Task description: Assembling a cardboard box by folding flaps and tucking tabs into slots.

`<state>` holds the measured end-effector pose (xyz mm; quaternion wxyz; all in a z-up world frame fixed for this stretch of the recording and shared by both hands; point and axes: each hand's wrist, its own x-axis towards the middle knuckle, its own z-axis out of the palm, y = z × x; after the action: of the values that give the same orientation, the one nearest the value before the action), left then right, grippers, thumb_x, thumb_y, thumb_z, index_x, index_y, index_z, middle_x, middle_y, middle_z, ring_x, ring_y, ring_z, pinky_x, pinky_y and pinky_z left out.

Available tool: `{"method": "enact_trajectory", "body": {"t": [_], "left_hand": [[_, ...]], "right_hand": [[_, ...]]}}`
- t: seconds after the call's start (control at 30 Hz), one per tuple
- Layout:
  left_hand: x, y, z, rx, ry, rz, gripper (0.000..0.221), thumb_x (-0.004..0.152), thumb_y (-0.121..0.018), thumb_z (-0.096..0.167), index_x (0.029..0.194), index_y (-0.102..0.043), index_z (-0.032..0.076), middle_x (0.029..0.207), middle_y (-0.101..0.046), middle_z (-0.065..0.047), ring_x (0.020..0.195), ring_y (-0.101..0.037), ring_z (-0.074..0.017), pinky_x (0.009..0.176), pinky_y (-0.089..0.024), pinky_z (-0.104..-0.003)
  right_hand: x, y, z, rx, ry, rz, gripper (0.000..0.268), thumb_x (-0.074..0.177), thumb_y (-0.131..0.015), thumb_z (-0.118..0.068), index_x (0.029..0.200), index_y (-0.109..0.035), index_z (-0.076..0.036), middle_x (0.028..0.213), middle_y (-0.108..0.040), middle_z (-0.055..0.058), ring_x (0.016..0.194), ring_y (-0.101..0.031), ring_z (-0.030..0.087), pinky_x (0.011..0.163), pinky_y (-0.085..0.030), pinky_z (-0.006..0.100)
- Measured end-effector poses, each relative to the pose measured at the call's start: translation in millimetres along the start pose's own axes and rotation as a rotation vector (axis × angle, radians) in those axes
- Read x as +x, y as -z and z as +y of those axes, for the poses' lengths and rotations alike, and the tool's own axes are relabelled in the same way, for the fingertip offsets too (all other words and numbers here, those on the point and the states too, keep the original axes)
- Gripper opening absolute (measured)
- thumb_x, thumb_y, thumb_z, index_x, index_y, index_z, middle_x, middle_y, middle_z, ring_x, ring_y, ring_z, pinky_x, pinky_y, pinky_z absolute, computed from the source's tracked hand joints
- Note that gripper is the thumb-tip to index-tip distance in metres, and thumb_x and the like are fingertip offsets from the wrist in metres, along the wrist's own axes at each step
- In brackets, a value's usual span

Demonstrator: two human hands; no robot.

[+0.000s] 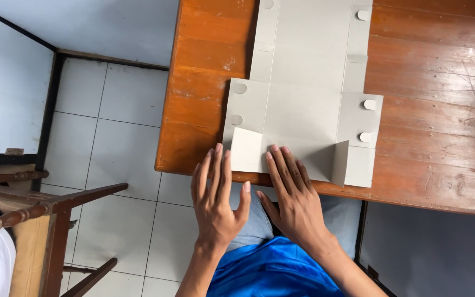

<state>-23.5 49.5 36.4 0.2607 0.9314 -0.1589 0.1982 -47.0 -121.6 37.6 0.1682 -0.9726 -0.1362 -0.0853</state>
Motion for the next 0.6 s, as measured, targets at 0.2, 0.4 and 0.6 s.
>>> {"method": "enact_trajectory", "body": {"t": [0.2,0.4,0.6], "left_hand": [[14,-5,21,-0.446,-0.171,-0.210,0.057,0.110,-0.048,0.034,0.153,-0.040,-0.002,0.155,-0.052,-0.020,0.146,-0.054,-0.0341,0.122,-0.046,-0.047],[-3,-29,29,-0.044,-0.252,-0.391,0.063,0.111,-0.036,0.045,0.160,-0.035,0.006,0.167,-0.036,-0.009,0.156,-0.031,-0.0222,0.129,-0.020,-0.049],[-4,-32,22,-0.016,-0.308,-0.410,0.058,0.113,-0.036,0.038,0.161,-0.033,0.005,0.168,-0.032,-0.010,0.157,-0.030,-0.0213,0.129,-0.023,-0.046]], "right_hand": [[-13,5,3,-0.056,-0.068,-0.039,0.068,0.106,-0.045,-0.037,0.161,-0.027,-0.001,0.169,-0.028,0.016,0.158,-0.026,0.030,0.129,-0.025,0.045],[-51,3,14,-0.037,-0.234,-0.091,0.076,0.102,-0.051,-0.035,0.161,-0.023,0.002,0.168,-0.028,0.021,0.158,-0.024,0.035,0.126,-0.027,0.050],[-43,3,8,0.113,-0.108,-0.029,0.064,0.104,-0.045,-0.018,0.161,-0.023,0.002,0.169,-0.026,0.022,0.159,-0.023,0.037,0.129,-0.026,0.049]]}}
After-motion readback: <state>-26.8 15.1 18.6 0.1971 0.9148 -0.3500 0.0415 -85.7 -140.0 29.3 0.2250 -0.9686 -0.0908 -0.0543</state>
